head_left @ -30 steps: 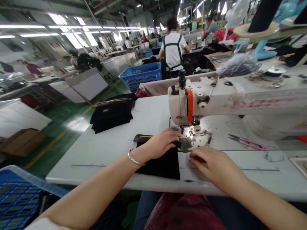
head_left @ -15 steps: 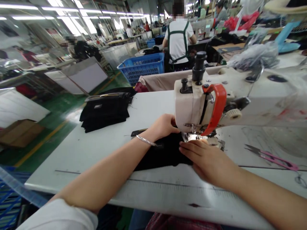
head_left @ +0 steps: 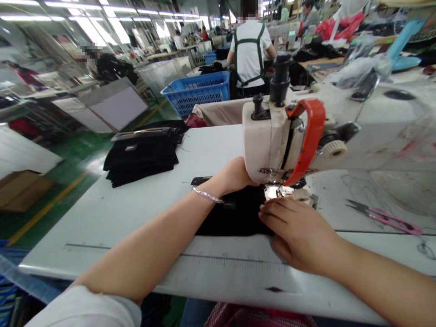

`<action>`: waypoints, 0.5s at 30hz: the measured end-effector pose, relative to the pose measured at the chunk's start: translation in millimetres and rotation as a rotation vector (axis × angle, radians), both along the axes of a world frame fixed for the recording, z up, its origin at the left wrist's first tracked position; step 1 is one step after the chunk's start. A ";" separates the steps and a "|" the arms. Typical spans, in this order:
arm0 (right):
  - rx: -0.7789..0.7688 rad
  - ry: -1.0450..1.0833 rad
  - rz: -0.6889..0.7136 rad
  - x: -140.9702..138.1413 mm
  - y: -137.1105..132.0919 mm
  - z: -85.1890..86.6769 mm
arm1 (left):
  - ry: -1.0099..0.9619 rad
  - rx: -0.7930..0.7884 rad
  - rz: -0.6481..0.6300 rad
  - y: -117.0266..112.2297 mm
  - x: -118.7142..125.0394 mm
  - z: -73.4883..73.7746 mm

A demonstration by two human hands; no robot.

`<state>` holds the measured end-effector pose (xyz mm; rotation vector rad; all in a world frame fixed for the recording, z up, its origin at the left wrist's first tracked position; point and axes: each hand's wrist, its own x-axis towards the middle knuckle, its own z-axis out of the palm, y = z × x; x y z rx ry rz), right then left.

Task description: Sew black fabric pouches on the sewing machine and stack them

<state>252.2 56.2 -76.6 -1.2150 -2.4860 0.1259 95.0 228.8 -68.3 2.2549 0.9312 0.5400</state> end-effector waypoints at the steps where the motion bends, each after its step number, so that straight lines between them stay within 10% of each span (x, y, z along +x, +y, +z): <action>1: -0.008 0.003 0.008 -0.1 -1.2 0.9 | -0.011 0.002 -0.029 -1.0 -0.1 -1.4; 15: -0.036 0.044 0.018 0.7 -1.3 1.1 | -0.046 0.082 0.032 -0.4 3.6 -21.4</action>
